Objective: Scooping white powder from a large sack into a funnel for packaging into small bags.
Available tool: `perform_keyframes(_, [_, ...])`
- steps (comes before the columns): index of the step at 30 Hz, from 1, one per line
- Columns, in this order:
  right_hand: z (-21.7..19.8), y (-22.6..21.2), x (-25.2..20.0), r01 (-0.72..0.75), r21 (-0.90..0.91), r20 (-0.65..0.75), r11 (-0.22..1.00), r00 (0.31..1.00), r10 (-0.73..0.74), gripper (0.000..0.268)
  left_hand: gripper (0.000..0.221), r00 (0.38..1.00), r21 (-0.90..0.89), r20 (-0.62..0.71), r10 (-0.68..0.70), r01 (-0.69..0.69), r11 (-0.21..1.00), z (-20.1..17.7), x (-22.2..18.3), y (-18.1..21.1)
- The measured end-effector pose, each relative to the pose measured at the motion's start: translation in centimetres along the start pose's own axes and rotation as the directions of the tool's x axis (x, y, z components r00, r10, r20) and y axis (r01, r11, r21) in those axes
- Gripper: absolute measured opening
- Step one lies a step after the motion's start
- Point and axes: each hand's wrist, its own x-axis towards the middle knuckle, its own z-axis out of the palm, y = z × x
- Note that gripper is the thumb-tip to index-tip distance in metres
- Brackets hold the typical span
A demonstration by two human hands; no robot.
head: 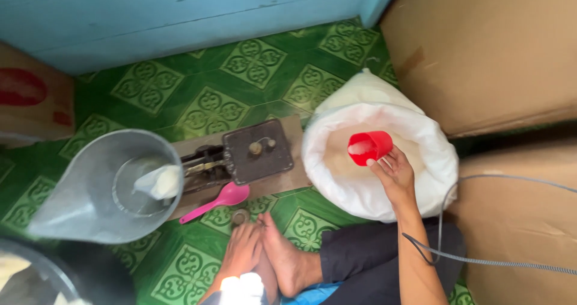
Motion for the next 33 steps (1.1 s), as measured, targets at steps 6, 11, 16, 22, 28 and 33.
perform_keyframes(6, [7.1,-1.7,-2.8,0.034,0.056,0.050,0.998,0.998,-0.037,0.053,0.033,0.973,0.056,-0.189,-0.136,0.149,0.987,-1.9,1.4,-0.3])
perform_keyframes(11, [14.5,-3.0,-4.9,0.098,0.092,0.127,0.991,0.986,-0.109,0.058,0.032,0.971,0.078,-0.182,-0.155,0.172,0.982,0.3,0.2,-2.8])
perform_keyframes(16, [21.4,-6.1,-7.3,0.112,0.143,0.247,0.983,0.958,-0.145,0.066,0.030,0.956,0.181,-0.278,-0.092,0.147,0.972,1.0,0.0,-2.9])
perform_keyframes(22, [25.8,-6.0,-6.7,0.318,0.094,0.419,0.944,0.847,-0.327,0.090,0.046,0.964,0.181,-0.253,-0.086,0.134,0.974,1.4,-0.1,-3.2])
perform_keyframes(28, [28.8,-12.1,-9.4,0.460,0.019,0.630,0.888,0.683,-0.368,0.081,0.025,0.945,0.025,-0.288,-0.154,0.168,0.986,-1.0,0.1,-1.7])
perform_keyframes(33, [30.2,-14.1,-10.6,0.741,-0.161,0.679,0.652,0.563,-0.472,0.086,0.022,0.934,0.018,-0.334,-0.128,0.142,0.990,-1.1,0.1,-2.0])
